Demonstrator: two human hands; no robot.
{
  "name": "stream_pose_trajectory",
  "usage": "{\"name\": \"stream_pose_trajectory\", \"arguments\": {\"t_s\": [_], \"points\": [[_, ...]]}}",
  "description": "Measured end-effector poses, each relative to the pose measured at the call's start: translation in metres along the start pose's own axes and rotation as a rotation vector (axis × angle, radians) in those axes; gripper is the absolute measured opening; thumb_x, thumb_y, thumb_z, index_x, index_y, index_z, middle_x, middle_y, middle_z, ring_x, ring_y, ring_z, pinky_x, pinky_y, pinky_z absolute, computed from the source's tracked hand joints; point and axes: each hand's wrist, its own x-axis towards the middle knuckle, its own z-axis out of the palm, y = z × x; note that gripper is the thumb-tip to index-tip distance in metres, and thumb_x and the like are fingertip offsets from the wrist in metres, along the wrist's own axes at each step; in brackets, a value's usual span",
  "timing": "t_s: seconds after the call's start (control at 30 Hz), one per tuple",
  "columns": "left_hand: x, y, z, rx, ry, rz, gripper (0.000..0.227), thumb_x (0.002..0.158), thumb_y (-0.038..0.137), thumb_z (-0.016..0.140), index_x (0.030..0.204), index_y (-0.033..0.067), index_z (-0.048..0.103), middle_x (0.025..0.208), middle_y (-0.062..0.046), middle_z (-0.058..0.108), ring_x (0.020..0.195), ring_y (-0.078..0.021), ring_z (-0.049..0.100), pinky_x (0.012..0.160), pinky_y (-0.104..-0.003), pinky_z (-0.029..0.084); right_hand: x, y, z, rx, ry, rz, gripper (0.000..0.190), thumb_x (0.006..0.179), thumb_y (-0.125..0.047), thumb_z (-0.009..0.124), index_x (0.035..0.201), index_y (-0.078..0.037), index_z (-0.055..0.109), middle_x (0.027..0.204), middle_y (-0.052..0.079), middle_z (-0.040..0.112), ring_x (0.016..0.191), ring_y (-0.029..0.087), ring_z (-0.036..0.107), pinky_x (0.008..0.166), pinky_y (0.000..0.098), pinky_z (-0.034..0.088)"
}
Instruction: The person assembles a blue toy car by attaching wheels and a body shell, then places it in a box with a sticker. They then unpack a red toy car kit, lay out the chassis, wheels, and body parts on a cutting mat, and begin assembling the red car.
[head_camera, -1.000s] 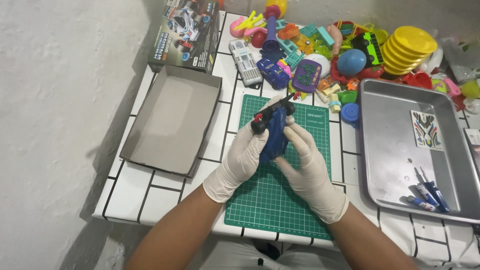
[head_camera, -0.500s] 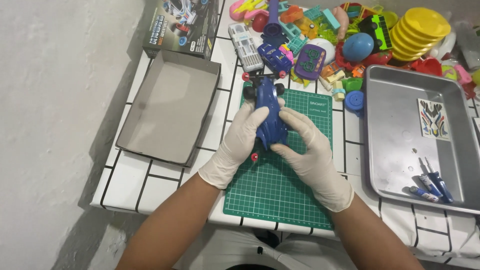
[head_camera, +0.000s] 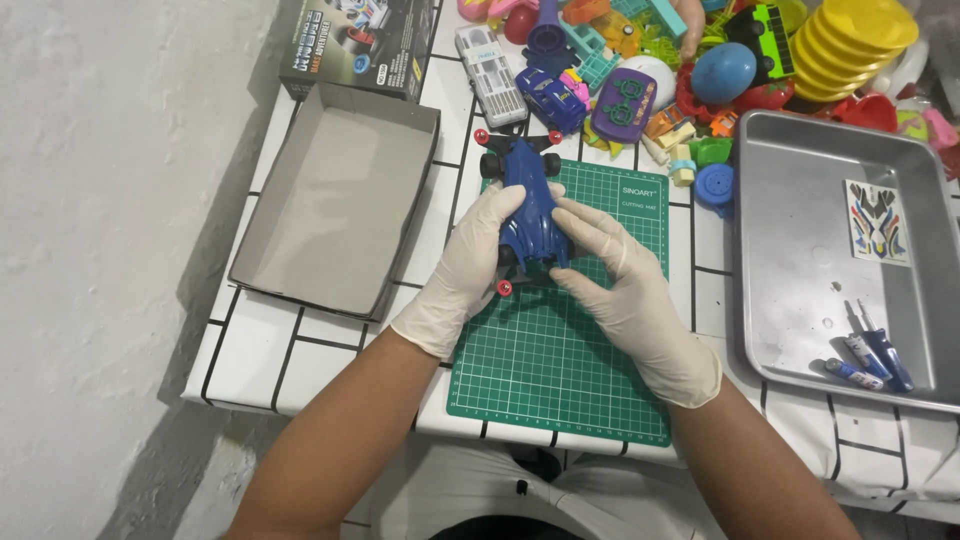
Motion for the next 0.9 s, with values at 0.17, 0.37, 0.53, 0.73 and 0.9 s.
{"name": "stream_pose_trajectory", "arguments": {"t_s": [0.17, 0.37, 0.53, 0.73, 0.9], "points": [[0.009, -0.008, -0.009, 0.04, -0.01, -0.021, 0.046, 0.096, 0.028, 0.065, 0.138, 0.0118, 0.053, 0.109, -0.011, 0.068, 0.099, -0.0197, 0.072, 0.089, -0.036, 0.062, 0.0, 0.002, -0.001, 0.0, -0.003, 0.016, 0.061, 0.079, 0.005, 0.08, 0.136, -0.008, 0.063, 0.14, 0.021, 0.063, 0.115, 0.031, 0.067, 0.094, 0.0436, 0.055], [0.004, -0.003, -0.009, 0.064, 0.021, -0.06, 0.054, 0.095, 0.026, 0.067, 0.143, 0.008, 0.049, 0.108, -0.014, 0.067, 0.099, -0.0239, 0.073, 0.089, -0.039, 0.063, -0.002, 0.004, 0.001, 0.027, -0.002, 0.035, 0.06, 0.08, 0.005, 0.079, 0.137, -0.008, 0.063, 0.14, 0.02, 0.063, 0.111, 0.028, 0.067, 0.093, 0.0419, 0.054], [0.005, 0.004, -0.006, 0.103, 0.025, -0.077, 0.056, 0.094, 0.027, 0.069, 0.142, 0.0067, 0.049, 0.109, -0.015, 0.068, 0.1, -0.0255, 0.073, 0.088, -0.04, 0.063, -0.005, 0.014, 0.001, 0.034, -0.005, 0.046, 0.061, 0.08, 0.004, 0.079, 0.137, -0.008, 0.062, 0.141, 0.02, 0.062, 0.113, 0.029, 0.066, 0.093, 0.0417, 0.054], [0.005, 0.017, -0.01, 0.475, 0.038, -0.107, 0.059, 0.077, 0.028, 0.087, 0.126, 0.0041, 0.064, 0.101, -0.013, 0.072, 0.098, -0.0224, 0.071, 0.085, -0.041, 0.063, -0.007, 0.032, -0.001, -0.018, -0.021, 0.054, 0.06, 0.082, 0.003, 0.079, 0.138, -0.01, 0.063, 0.141, 0.017, 0.062, 0.116, 0.029, 0.065, 0.091, 0.0396, 0.054], [0.008, 0.014, -0.009, 0.515, 0.073, -0.092, 0.056, 0.076, 0.027, 0.089, 0.12, 0.0028, 0.067, 0.098, -0.012, 0.073, 0.097, -0.0225, 0.072, 0.083, -0.041, 0.063, -0.008, 0.033, 0.0, -0.032, -0.035, 0.078, 0.059, 0.084, 0.004, 0.076, 0.139, -0.01, 0.061, 0.142, 0.017, 0.061, 0.116, 0.03, 0.064, 0.091, 0.0414, 0.054]]}}
